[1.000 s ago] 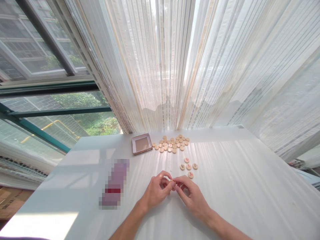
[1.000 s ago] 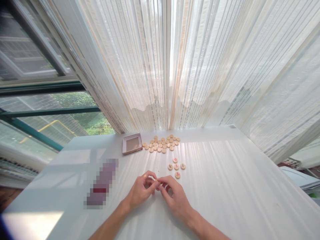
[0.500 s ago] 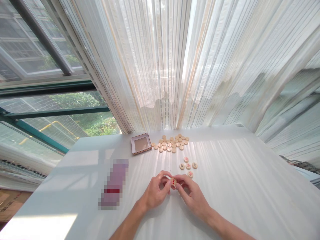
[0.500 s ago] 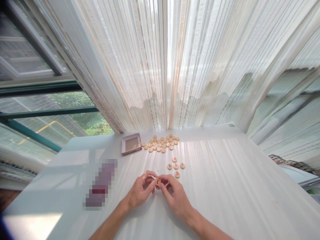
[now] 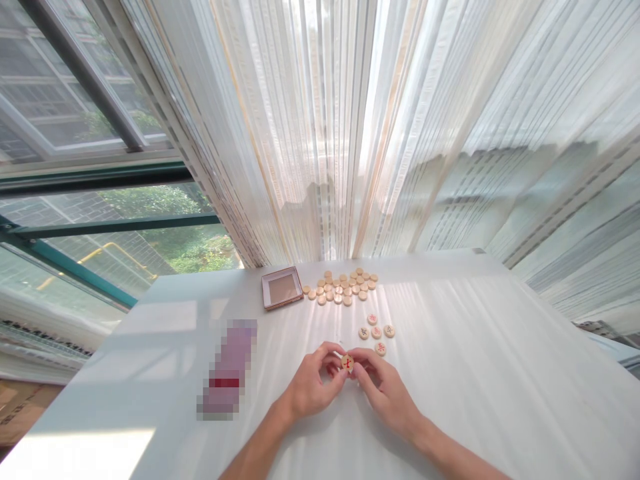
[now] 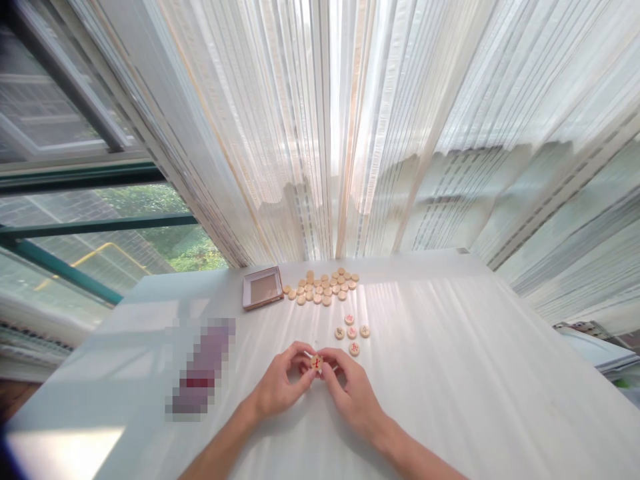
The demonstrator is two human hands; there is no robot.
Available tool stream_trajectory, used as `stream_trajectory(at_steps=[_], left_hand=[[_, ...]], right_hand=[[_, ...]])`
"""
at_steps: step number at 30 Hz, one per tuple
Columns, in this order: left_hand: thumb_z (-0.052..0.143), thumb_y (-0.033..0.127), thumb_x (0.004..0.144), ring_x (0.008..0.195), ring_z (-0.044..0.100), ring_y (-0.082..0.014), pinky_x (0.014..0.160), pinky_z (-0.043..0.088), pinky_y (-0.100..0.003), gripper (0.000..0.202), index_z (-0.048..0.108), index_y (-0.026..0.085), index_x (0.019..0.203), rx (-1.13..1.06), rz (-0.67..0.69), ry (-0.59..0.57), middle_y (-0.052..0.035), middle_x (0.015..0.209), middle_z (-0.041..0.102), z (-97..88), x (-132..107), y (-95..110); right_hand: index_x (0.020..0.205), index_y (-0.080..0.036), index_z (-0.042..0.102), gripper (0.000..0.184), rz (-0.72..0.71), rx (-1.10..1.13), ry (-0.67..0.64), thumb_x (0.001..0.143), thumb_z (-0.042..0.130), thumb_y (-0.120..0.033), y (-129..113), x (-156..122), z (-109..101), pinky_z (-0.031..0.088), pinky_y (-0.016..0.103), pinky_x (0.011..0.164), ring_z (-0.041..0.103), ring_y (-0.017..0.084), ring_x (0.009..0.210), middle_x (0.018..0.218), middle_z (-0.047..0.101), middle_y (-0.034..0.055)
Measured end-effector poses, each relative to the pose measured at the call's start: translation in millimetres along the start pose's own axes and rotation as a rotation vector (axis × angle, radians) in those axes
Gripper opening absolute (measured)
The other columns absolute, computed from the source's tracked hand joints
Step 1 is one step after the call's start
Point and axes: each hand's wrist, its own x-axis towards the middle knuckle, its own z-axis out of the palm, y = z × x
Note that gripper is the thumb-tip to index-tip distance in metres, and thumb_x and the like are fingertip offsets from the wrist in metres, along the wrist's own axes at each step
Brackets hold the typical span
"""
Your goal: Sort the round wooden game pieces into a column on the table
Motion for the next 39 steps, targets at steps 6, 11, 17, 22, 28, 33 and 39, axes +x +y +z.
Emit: stream_trajectory(at_steps=[6, 11, 17, 22, 28, 33, 39], left_hand=[[0.065, 0.026, 0.097, 0.077, 0.073, -0.0192, 0.076, 0.057, -0.03, 0.02, 0.06, 0.02, 0.116, 0.063, 0.017, -0.027, -0.0045, 0.086, 0.078, 1.3, -0.3, 3.1], [0.067, 0.021, 0.093, 0.078, 0.074, -0.02, 0.076, 0.058, -0.031, 0.024, 0.062, 0.02, 0.117, 0.101, 0.051, -0.051, -0.0051, 0.091, 0.08, 2.9, -1.0, 2.3], [0.065, 0.016, 0.092, 0.077, 0.073, -0.0189, 0.075, 0.058, -0.03, 0.023, 0.062, 0.022, 0.115, 0.137, 0.074, -0.071, -0.003, 0.089, 0.08, 2.7, -1.2, 7.5], [0.064, 0.016, 0.093, 0.078, 0.072, -0.0186, 0.076, 0.058, -0.03, 0.022, 0.061, 0.021, 0.115, 0.145, 0.092, -0.071, -0.0032, 0.087, 0.079, 2.6, -0.7, 9.9], [0.064, 0.019, 0.095, 0.08, 0.073, -0.019, 0.076, 0.058, -0.029, 0.021, 0.061, 0.02, 0.116, 0.089, 0.071, -0.066, -0.0047, 0.09, 0.079, 3.1, -0.5, 6.7], [0.065, 0.024, 0.097, 0.084, 0.074, -0.0209, 0.078, 0.058, -0.03, 0.023, 0.061, 0.02, 0.119, 0.053, 0.046, -0.042, -0.0063, 0.095, 0.079, 2.2, -0.3, 3.7], [0.065, 0.027, 0.098, 0.086, 0.075, -0.0212, 0.078, 0.058, -0.031, 0.023, 0.06, 0.02, 0.119, 0.01, 0.039, -0.023, -0.0067, 0.097, 0.077, 2.0, 1.5, 2.0]], right_hand=[[0.109, -0.022, 0.068, 0.03, 0.022, -0.014, -0.005, 0.102, 0.061, -0.05, -1.9, 1.0, -0.9, 0.06, 0.037, 0.081, 0.075, 0.026, 0.091, 0.103, 0.078, 0.009], [0.096, -0.022, 0.065, 0.029, 0.061, -0.031, 0.019, 0.098, 0.067, -0.051, 1.8, 2.4, -1.1, 0.056, 0.033, 0.072, 0.072, 0.022, 0.077, 0.085, 0.076, 0.0046], [0.091, -0.022, 0.064, 0.031, 0.092, -0.039, 0.028, 0.099, 0.065, -0.052, 1.5, 2.4, -1.3, 0.053, 0.032, 0.066, 0.071, 0.022, 0.073, 0.081, 0.075, 0.0038], [0.089, -0.022, 0.064, 0.033, 0.093, -0.023, 0.016, 0.103, 0.058, -0.052, -1.5, 2.5, -2.1, 0.054, 0.032, 0.067, 0.071, 0.022, 0.073, 0.083, 0.074, 0.0043], [0.094, -0.021, 0.063, 0.031, 0.087, -0.039, 0.02, 0.105, 0.054, -0.049, -3.6, 2.0, -2.4, 0.052, 0.032, 0.069, 0.069, 0.021, 0.074, 0.083, 0.073, 0.004], [0.101, -0.021, 0.064, 0.028, 0.054, -0.033, 0.002, 0.106, 0.053, -0.046, -2.8, 1.4, -3.1, 0.054, 0.033, 0.072, 0.069, 0.022, 0.079, 0.087, 0.073, 0.0052], [0.111, -0.021, 0.064, 0.024, 0.022, 0.004, -0.011, 0.105, 0.055, -0.042, -0.3, 1.0, -3.1, 0.059, 0.036, 0.08, 0.072, 0.023, 0.089, 0.105, 0.074, 0.0094]])
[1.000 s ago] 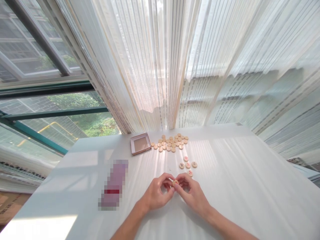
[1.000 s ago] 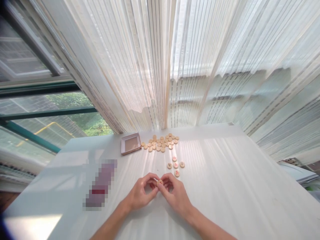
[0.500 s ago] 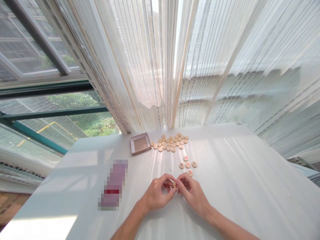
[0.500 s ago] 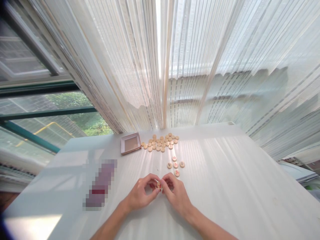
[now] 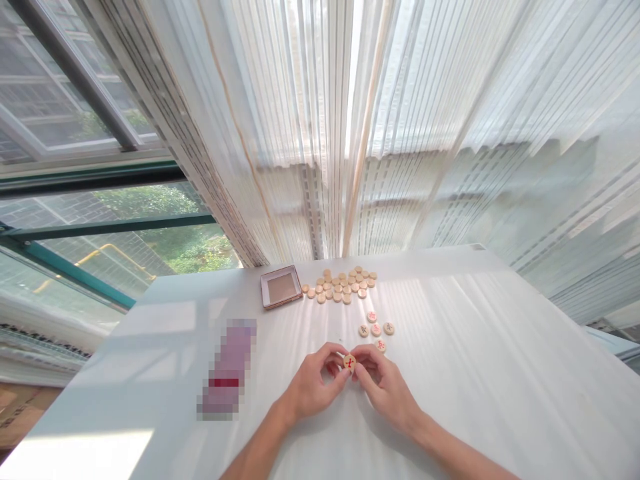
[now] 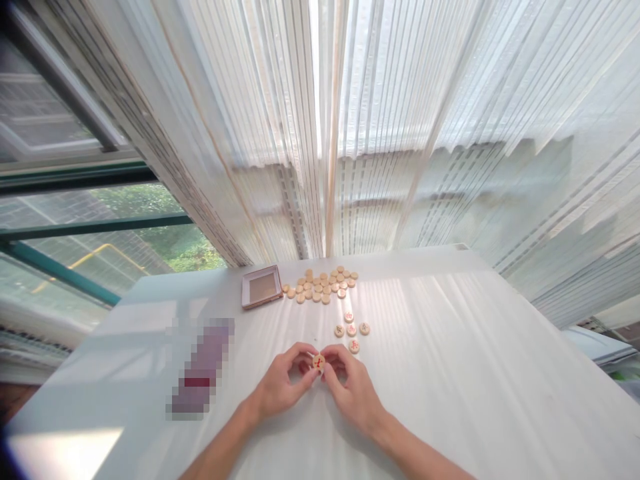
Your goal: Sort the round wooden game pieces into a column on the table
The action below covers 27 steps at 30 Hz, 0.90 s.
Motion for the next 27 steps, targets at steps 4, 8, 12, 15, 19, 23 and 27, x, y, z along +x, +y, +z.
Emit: stream_trajectory(at_steps=[4, 8, 12, 15, 19, 23, 27], left_hand=[[0.065, 0.028, 0.099, 0.086, 0.074, -0.0209, 0.078, 0.058, -0.031, 0.023, 0.059, 0.02, 0.12, -0.012, 0.007, -0.002, -0.0071, 0.098, 0.076, -0.5, 0.2, 0.0], [0.058, 0.03, 0.103, 0.088, 0.074, -0.0219, 0.079, 0.058, -0.032, 0.02, 0.058, 0.019, 0.121, -0.041, -0.013, -0.016, -0.0078, 0.097, 0.076, -1.7, 0.0, 1.1], [0.057, 0.031, 0.104, 0.085, 0.074, -0.0217, 0.077, 0.057, -0.031, 0.017, 0.058, 0.019, 0.117, -0.047, -0.041, -0.013, -0.0067, 0.091, 0.077, -1.9, 0.8, 5.0], [0.058, 0.03, 0.103, 0.085, 0.074, -0.0211, 0.078, 0.057, -0.031, 0.015, 0.058, 0.019, 0.114, -0.063, -0.047, 0.0, -0.0065, 0.091, 0.077, -1.5, 1.9, 7.0], [0.06, 0.032, 0.102, 0.081, 0.074, -0.0204, 0.076, 0.055, -0.03, 0.015, 0.058, 0.02, 0.111, -0.069, -0.063, 0.02, -0.0055, 0.087, 0.078, -0.1, 3.0, 3.9], [0.062, 0.035, 0.102, 0.074, 0.073, -0.0193, 0.072, 0.054, -0.029, 0.015, 0.058, 0.02, 0.105, -0.047, -0.094, 0.053, -0.0043, 0.081, 0.079, 1.8, 3.6, -0.2], [0.058, 0.041, 0.104, 0.068, 0.071, -0.018, 0.067, 0.055, -0.028, 0.022, 0.057, 0.02, 0.1, -0.061, -0.137, 0.059, -0.0052, 0.081, 0.079, 2.9, 4.0, 1.3]], right_hand=[[0.112, -0.022, 0.065, 0.023, -0.016, 0.012, 0.001, 0.105, 0.056, -0.042, -0.5, 0.2, 0.2, 0.06, 0.036, 0.083, 0.073, 0.023, 0.09, 0.107, 0.074, 0.0087], [0.111, -0.022, 0.065, 0.023, -0.019, 0.018, -0.002, 0.105, 0.057, -0.042, -1.2, 0.7, -0.6, 0.06, 0.035, 0.083, 0.073, 0.023, 0.09, 0.105, 0.075, 0.0078], [0.113, -0.022, 0.066, 0.024, -0.026, 0.021, -0.021, 0.106, 0.056, -0.043, -1.5, 0.1, -1.3, 0.06, 0.036, 0.084, 0.073, 0.023, 0.09, 0.106, 0.074, 0.0081], [0.115, -0.022, 0.066, 0.024, -0.028, 0.014, -0.03, 0.106, 0.057, -0.042, -2.6, -0.6, -1.8, 0.06, 0.035, 0.084, 0.073, 0.022, 0.09, 0.107, 0.074, 0.0085], [0.115, -0.023, 0.067, 0.025, -0.022, -0.003, -0.052, 0.105, 0.057, -0.043, -3.8, -0.1, -2.8, 0.059, 0.035, 0.081, 0.072, 0.022, 0.089, 0.106, 0.075, 0.0078], [0.113, -0.023, 0.068, 0.024, -0.036, -0.032, -0.055, 0.105, 0.058, -0.044, -4.2, 1.0, -3.0, 0.058, 0.034, 0.079, 0.071, 0.022, 0.086, 0.099, 0.075, 0.0062], [0.111, -0.023, 0.069, 0.024, -0.055, -0.047, -0.066, 0.106, 0.057, -0.043, -4.2, 0.6, -2.7, 0.057, 0.034, 0.08, 0.071, 0.022, 0.088, 0.099, 0.075, 0.0063]])
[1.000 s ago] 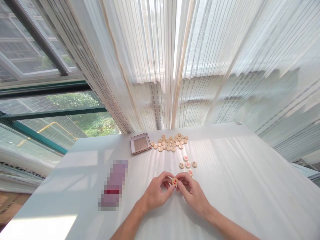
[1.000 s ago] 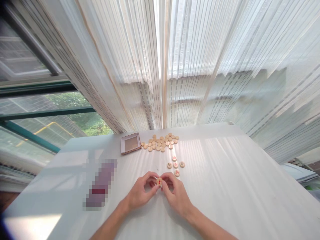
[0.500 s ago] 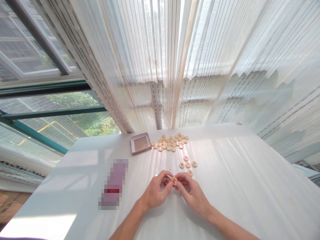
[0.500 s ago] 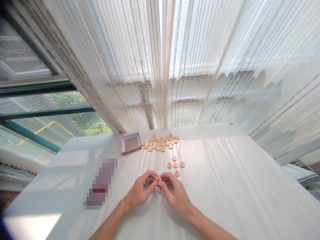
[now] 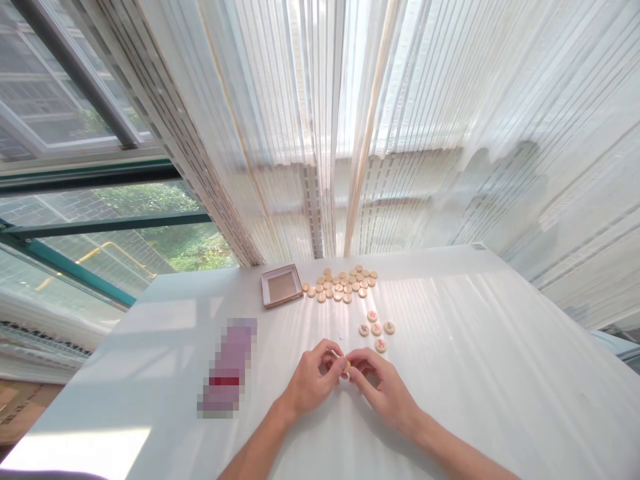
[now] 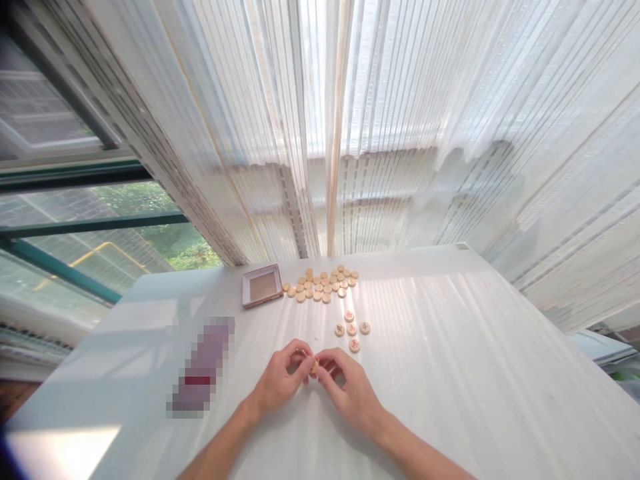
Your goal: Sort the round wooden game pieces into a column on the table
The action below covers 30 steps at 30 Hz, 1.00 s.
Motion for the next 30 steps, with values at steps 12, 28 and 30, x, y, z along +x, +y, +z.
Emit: stream_trajectory(at_steps=[12, 28, 30], left_hand=[[0.053, 0.045, 0.106, 0.067, 0.069, -0.0169, 0.067, 0.057, -0.028, 0.027, 0.06, 0.019, 0.103, -0.019, 0.022, 0.01, -0.0046, 0.082, 0.076, -0.2, 0.6, 3.6], [0.063, 0.034, 0.101, 0.086, 0.074, -0.0216, 0.079, 0.057, -0.032, 0.024, 0.058, 0.018, 0.118, -0.013, 0.127, -0.048, -0.0085, 0.092, 0.077, -2.4, -1.0, -3.1], [0.065, 0.033, 0.099, 0.085, 0.074, -0.0213, 0.077, 0.057, -0.031, 0.025, 0.058, 0.018, 0.118, -0.012, 0.117, -0.049, -0.0086, 0.092, 0.078, -2.0, -0.9, -3.2]], right_hand=[[0.112, -0.022, 0.069, 0.026, 0.021, -0.012, 0.031, 0.106, 0.055, -0.044, -1.2, -0.8, -1.3, 0.059, 0.037, 0.083, 0.072, 0.024, 0.091, 0.101, 0.076, 0.0075], [0.117, -0.022, 0.066, 0.028, 0.024, 0.006, 0.049, 0.107, 0.052, -0.045, 1.9, -1.0, -1.5, 0.059, 0.036, 0.082, 0.072, 0.023, 0.088, 0.104, 0.074, 0.0076], [0.117, -0.022, 0.066, 0.029, 0.024, 0.008, 0.051, 0.107, 0.052, -0.046, 2.0, -1.2, -1.1, 0.06, 0.036, 0.083, 0.072, 0.023, 0.089, 0.107, 0.074, 0.0083]])
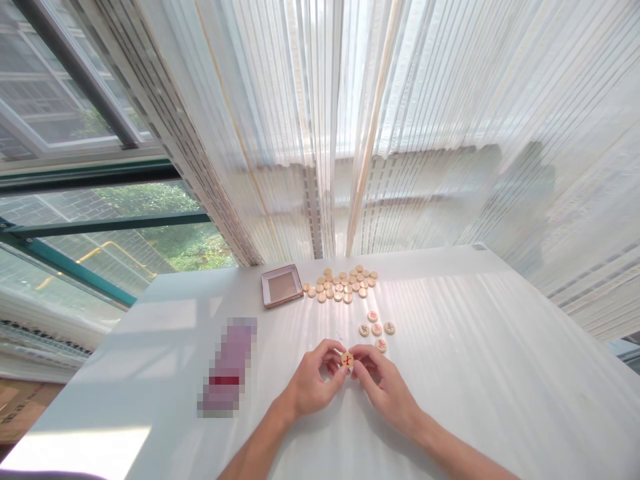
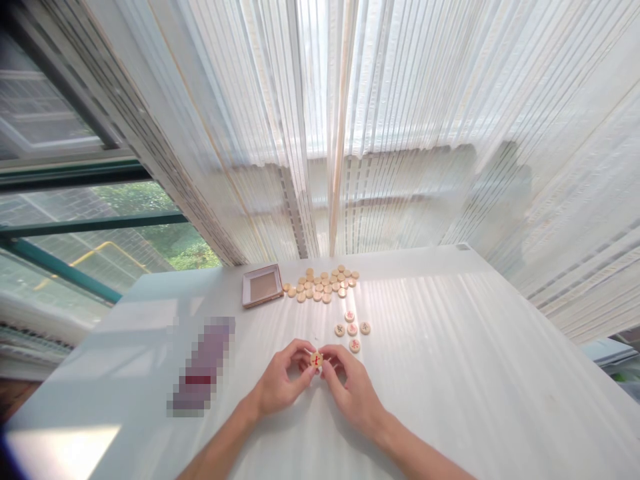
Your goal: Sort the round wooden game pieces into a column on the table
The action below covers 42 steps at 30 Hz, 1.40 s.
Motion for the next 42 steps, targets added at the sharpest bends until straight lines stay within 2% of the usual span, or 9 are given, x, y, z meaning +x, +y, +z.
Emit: stream_trajectory(at_steps=[3, 8, 13, 24, 31, 42], left_hand=[[0.067, 0.031, 0.097, 0.084, 0.074, -0.0207, 0.077, 0.057, -0.031, 0.025, 0.058, 0.019, 0.118, 0.013, 0.004, -0.003, -0.0078, 0.093, 0.078, 0.7, 0, 1], [0.068, 0.028, 0.095, 0.081, 0.073, -0.0194, 0.075, 0.058, -0.03, 0.024, 0.06, 0.02, 0.116, 0.055, 0.017, -0.015, -0.0061, 0.093, 0.078, 1.9, 0, 3], [0.069, 0.026, 0.093, 0.078, 0.074, -0.02, 0.074, 0.058, -0.031, 0.023, 0.061, 0.02, 0.114, 0.099, 0.021, -0.033, -0.0056, 0.089, 0.079, 2.7, -1, 2], [0.069, 0.021, 0.091, 0.081, 0.074, -0.02, 0.074, 0.058, -0.03, 0.023, 0.062, 0.021, 0.114, 0.098, 0.032, -0.035, -0.0055, 0.091, 0.08, 4.6, -1, 5], [0.068, 0.022, 0.094, 0.083, 0.075, -0.0209, 0.075, 0.058, -0.03, 0.022, 0.062, 0.02, 0.115, 0.095, 0.025, -0.021, -0.0062, 0.093, 0.079, 3.4, -2, 5], [0.066, 0.022, 0.096, 0.084, 0.074, -0.0209, 0.078, 0.057, -0.032, 0.021, 0.058, 0.019, 0.116, 0.091, 0.003, -0.011, -0.0071, 0.096, 0.078, 1.0, -2, 11]], right_hand=[[0.117, -0.022, 0.066, 0.029, 0.004, -0.003, 0.003, 0.106, 0.053, -0.046, 0, 0, 1, 0.06, 0.037, 0.083, 0.073, 0.023, 0.09, 0.11, 0.074, 0.009], [0.109, -0.022, 0.066, 0.028, 0.024, -0.005, 0.005, 0.103, 0.059, -0.048, 1, 1, 1, 0.061, 0.036, 0.077, 0.073, 0.024, 0.087, 0.099, 0.075, 0.0074], [0.102, -0.022, 0.065, 0.028, 0.038, 0.022, 0.015, 0.101, 0.062, -0.05, 2, 2, 2, 0.06, 0.036, 0.079, 0.073, 0.023, 0.084, 0.096, 0.075, 0.0063], [0.096, -0.022, 0.062, 0.031, 0.06, 0.004, 0.02, 0.105, 0.054, -0.051, 0, 0, 1, 0.056, 0.033, 0.071, 0.07, 0.022, 0.079, 0.087, 0.071, 0.0038], [0.102, -0.022, 0.061, 0.026, 0.044, -0.024, 0.007, 0.106, 0.051, -0.046, -3, 0, 0, 0.054, 0.032, 0.069, 0.07, 0.021, 0.077, 0.089, 0.07, 0.0044], [0.113, -0.022, 0.06, 0.021, 0.009, -0.01, -0.012, 0.104, 0.056, -0.041, -3, -3, 0, 0.059, 0.033, 0.077, 0.072, 0.02, 0.083, 0.102, 0.071, 0.0061]])
